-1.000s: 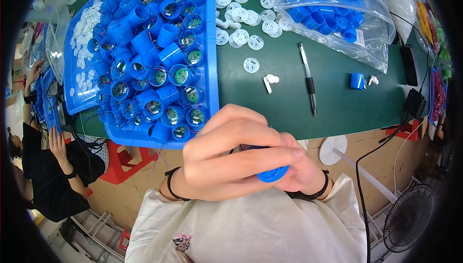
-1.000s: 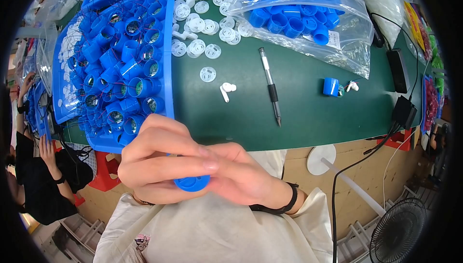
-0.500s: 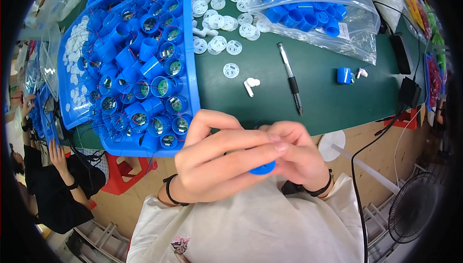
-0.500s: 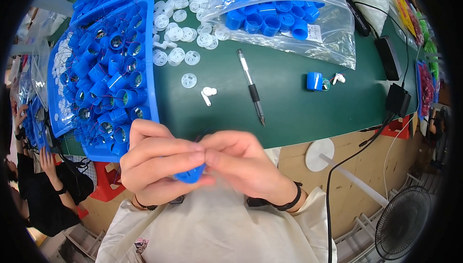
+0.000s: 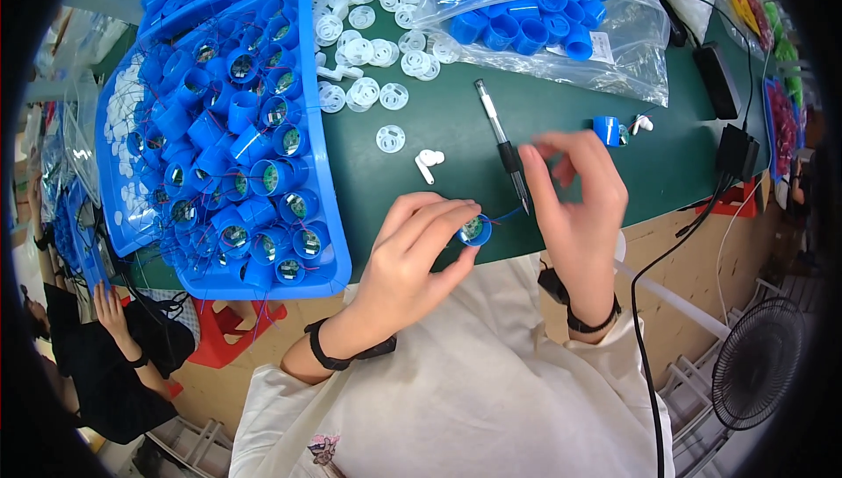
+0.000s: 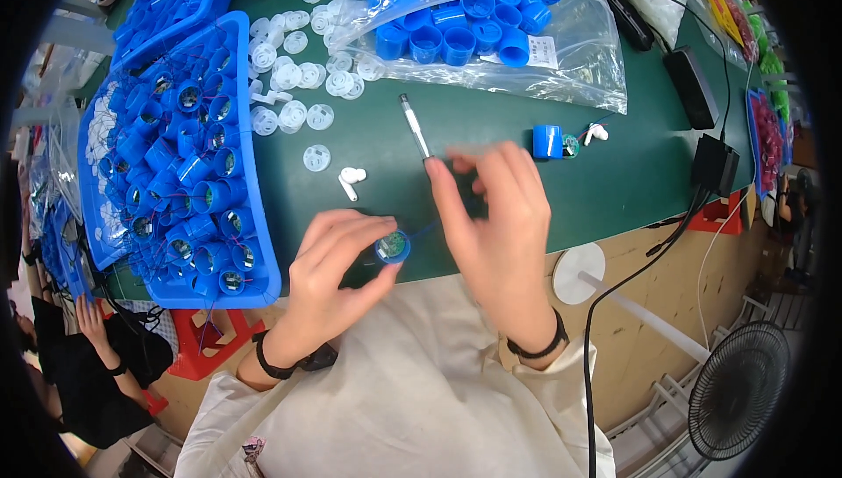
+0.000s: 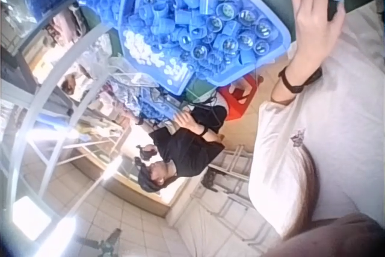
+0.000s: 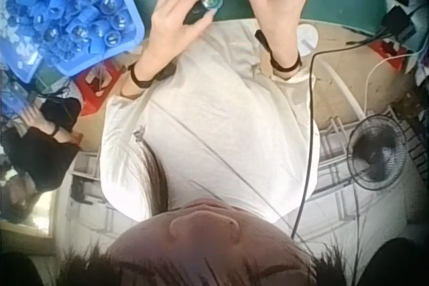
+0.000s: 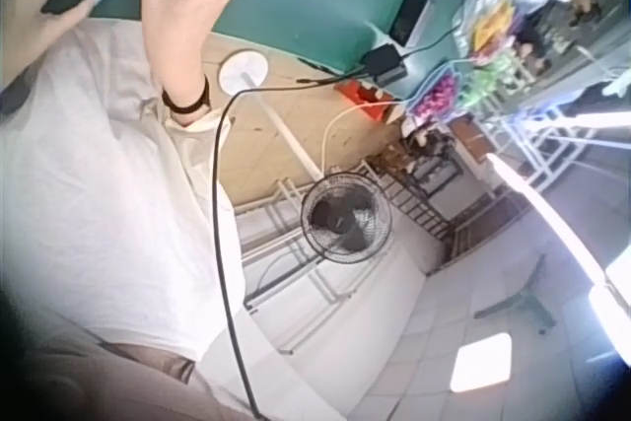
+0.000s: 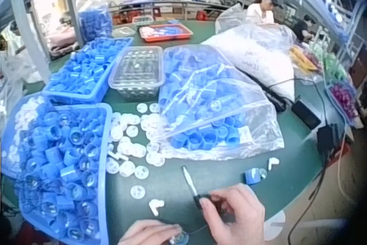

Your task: Assembling small electronic components into blue plastic housings.

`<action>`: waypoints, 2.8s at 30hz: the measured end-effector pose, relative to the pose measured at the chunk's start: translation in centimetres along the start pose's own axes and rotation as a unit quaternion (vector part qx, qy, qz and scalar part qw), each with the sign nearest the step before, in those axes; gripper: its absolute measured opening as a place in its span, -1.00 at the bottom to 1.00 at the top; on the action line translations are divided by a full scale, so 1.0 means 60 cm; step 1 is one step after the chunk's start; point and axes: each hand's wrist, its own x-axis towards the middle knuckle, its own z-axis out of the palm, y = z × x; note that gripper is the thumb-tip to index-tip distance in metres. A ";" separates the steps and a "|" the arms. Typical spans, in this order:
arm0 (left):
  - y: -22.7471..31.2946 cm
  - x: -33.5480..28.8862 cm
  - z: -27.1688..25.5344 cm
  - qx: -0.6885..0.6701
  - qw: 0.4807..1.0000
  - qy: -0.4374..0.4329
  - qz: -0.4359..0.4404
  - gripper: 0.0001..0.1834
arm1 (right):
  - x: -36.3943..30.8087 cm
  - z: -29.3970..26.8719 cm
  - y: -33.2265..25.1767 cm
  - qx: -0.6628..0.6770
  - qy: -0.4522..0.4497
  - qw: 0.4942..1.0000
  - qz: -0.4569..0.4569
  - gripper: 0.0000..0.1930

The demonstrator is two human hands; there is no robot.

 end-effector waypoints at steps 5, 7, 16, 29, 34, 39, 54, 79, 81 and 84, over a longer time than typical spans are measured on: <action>-0.010 -0.007 0.002 0.004 1.000 0.004 -0.027 -0.58 | 0.016 0.036 0.024 -0.107 -0.097 0.989 -0.021 -0.56; -0.013 -0.006 0.003 -0.001 1.000 0.003 -0.029 -0.57 | 0.019 0.033 0.018 -0.077 -0.121 0.990 -0.014 -0.58; -0.019 -0.005 -0.001 0.003 1.000 -0.004 -0.031 -0.52 | 0.013 -0.043 0.008 0.364 0.029 0.927 0.090 -0.66; -0.018 -0.007 0.008 0.001 0.999 0.015 -0.051 -0.61 | -0.021 -0.043 0.018 0.269 -0.073 0.952 -0.124 -0.50; -0.017 -0.004 0.009 0.002 0.999 0.014 -0.052 -0.60 | -0.029 -0.010 -0.015 0.371 0.030 0.913 -0.166 -0.66; -0.017 -0.005 0.007 -0.003 0.998 0.010 -0.054 -0.60 | -0.044 0.002 -0.037 0.666 -0.009 0.744 -0.055 -0.84; -0.019 -0.006 0.005 -0.008 0.998 -0.001 -0.065 -0.52 | -0.050 0.055 -0.020 0.506 -0.118 0.850 -0.081 -0.62; -0.016 -0.002 0.009 -0.035 0.993 0.022 -0.114 -0.57 | -0.059 0.072 -0.019 0.520 -0.035 0.850 -0.073 -0.68; -0.017 -0.004 0.010 -0.038 0.993 0.017 -0.106 -0.57 | -0.061 0.060 -0.009 0.601 -0.055 0.797 0.022 -0.65; -0.018 -0.006 0.011 -0.030 0.994 0.021 -0.104 -0.57 | -0.054 0.051 -0.011 0.662 -0.078 0.743 0.065 -0.58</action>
